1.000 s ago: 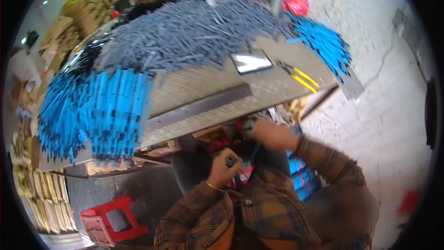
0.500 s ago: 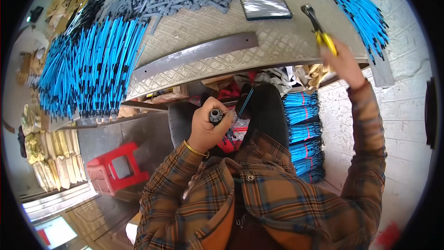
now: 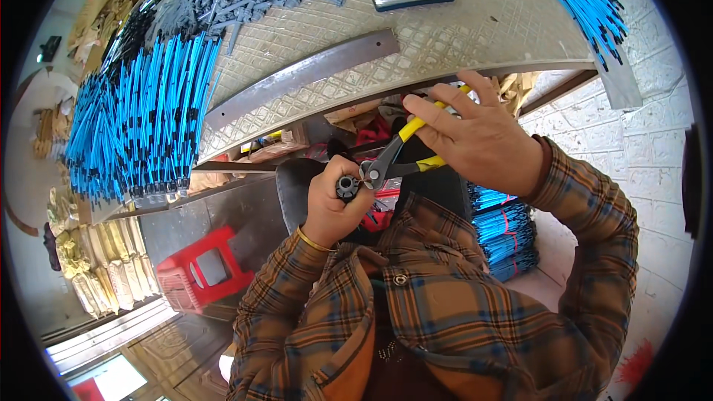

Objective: The person threads a wire through plastic ribs, inserts the ribs into a circular hub, and secures the assembly by twisting and tightening the wire using pliers.

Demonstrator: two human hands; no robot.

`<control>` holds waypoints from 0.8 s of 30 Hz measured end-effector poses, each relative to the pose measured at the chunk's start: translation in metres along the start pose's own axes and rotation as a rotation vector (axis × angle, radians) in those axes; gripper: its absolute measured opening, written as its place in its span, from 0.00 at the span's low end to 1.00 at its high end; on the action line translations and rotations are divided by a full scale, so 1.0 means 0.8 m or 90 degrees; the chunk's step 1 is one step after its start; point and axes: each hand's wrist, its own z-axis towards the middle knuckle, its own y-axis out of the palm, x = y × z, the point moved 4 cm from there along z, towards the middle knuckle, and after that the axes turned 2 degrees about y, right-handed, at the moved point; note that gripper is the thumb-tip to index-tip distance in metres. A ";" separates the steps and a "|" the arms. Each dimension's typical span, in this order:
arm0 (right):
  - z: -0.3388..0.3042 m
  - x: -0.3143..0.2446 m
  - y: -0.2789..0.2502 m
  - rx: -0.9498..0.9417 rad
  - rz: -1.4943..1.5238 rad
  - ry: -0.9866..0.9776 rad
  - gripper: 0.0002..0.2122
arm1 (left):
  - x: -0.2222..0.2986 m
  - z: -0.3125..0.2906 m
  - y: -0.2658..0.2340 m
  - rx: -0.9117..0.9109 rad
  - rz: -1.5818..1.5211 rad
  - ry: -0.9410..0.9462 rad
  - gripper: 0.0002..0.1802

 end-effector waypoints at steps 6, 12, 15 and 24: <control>0.006 -0.011 0.001 -0.098 0.005 -0.024 0.09 | -0.006 -0.010 -0.008 -0.025 0.008 0.001 0.08; 0.018 -0.008 -0.002 -0.326 0.163 -0.040 0.08 | 0.015 -0.011 -0.032 -0.081 -0.001 0.004 0.14; -0.024 -0.018 0.051 -0.845 1.032 0.365 0.17 | 0.018 -0.015 -0.037 -0.120 -0.028 0.013 0.19; 0.001 -0.055 0.066 -0.399 0.963 0.061 0.29 | -0.004 -0.014 -0.063 -0.128 -0.167 -0.078 0.27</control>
